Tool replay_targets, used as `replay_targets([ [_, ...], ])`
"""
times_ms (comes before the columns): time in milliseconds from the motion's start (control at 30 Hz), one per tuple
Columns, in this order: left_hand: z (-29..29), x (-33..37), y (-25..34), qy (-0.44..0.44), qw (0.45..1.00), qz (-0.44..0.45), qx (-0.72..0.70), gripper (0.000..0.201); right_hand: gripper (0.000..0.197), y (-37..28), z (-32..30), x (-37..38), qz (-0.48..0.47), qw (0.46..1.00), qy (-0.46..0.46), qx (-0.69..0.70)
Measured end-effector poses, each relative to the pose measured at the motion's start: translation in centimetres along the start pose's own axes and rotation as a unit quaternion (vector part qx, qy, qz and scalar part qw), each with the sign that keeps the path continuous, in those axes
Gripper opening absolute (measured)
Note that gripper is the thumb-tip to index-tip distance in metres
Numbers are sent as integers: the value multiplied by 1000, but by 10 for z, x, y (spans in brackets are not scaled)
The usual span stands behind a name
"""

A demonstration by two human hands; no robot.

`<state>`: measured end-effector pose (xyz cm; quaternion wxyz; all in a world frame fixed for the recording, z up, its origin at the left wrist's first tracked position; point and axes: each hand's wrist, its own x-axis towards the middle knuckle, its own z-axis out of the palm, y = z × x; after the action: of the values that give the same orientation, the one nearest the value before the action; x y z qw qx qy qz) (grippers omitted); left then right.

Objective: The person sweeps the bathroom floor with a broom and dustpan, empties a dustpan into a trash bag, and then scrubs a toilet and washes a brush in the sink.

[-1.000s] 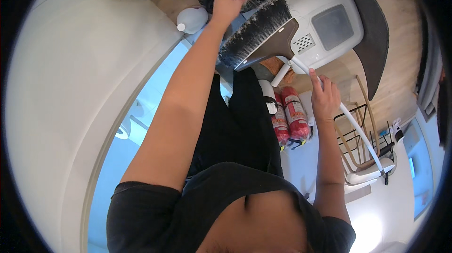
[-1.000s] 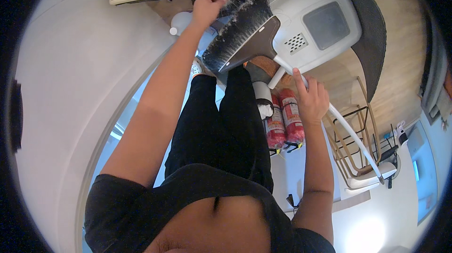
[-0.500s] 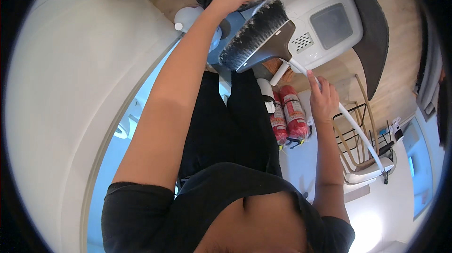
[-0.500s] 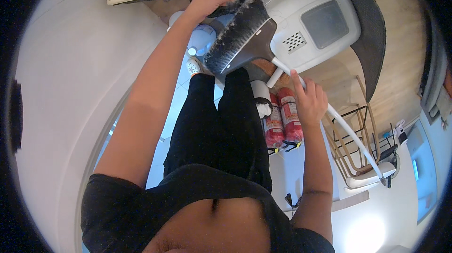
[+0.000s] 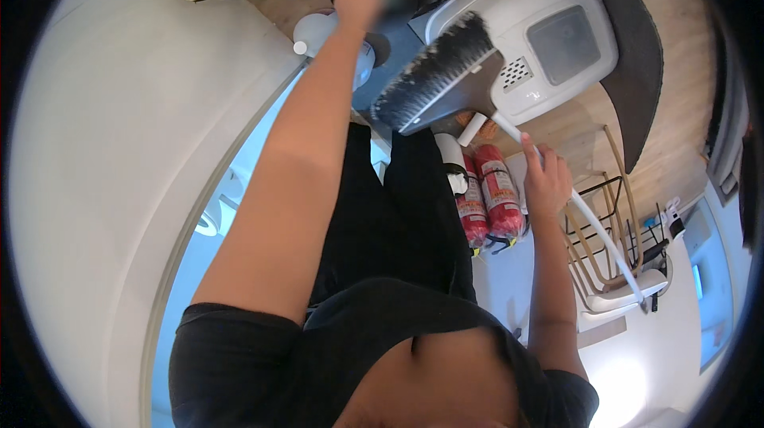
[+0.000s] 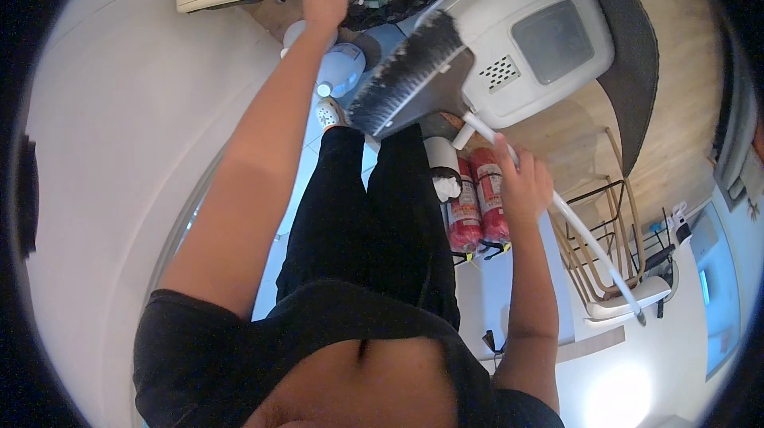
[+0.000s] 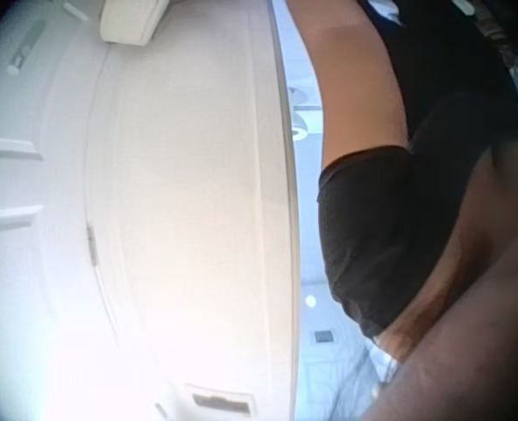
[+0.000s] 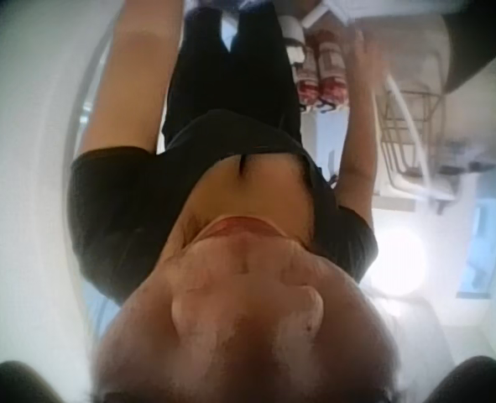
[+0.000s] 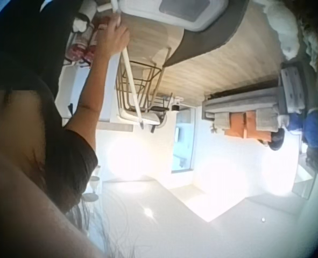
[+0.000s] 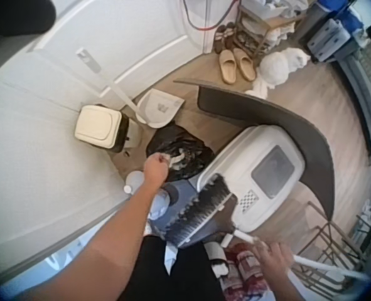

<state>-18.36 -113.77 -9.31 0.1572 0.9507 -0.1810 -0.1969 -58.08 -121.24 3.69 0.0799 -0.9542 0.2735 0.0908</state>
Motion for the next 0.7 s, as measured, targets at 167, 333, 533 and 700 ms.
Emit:
replay_targets([
  [167,12,19,-37,-8,1000,-21,21,40,57,8,7,-22,69,997,-17,-22],
  [333,58,5,-45,-73,996,43,25,49,51,4,11,-30,103,995,-7,14],
  [533,64,14,-70,-131,980,-6,-148,33,46,-4,12,-26,96,994,6,58],
  [700,34,-17,5,4,990,97,101,20,47,2,22,-34,111,993,8,49],
])
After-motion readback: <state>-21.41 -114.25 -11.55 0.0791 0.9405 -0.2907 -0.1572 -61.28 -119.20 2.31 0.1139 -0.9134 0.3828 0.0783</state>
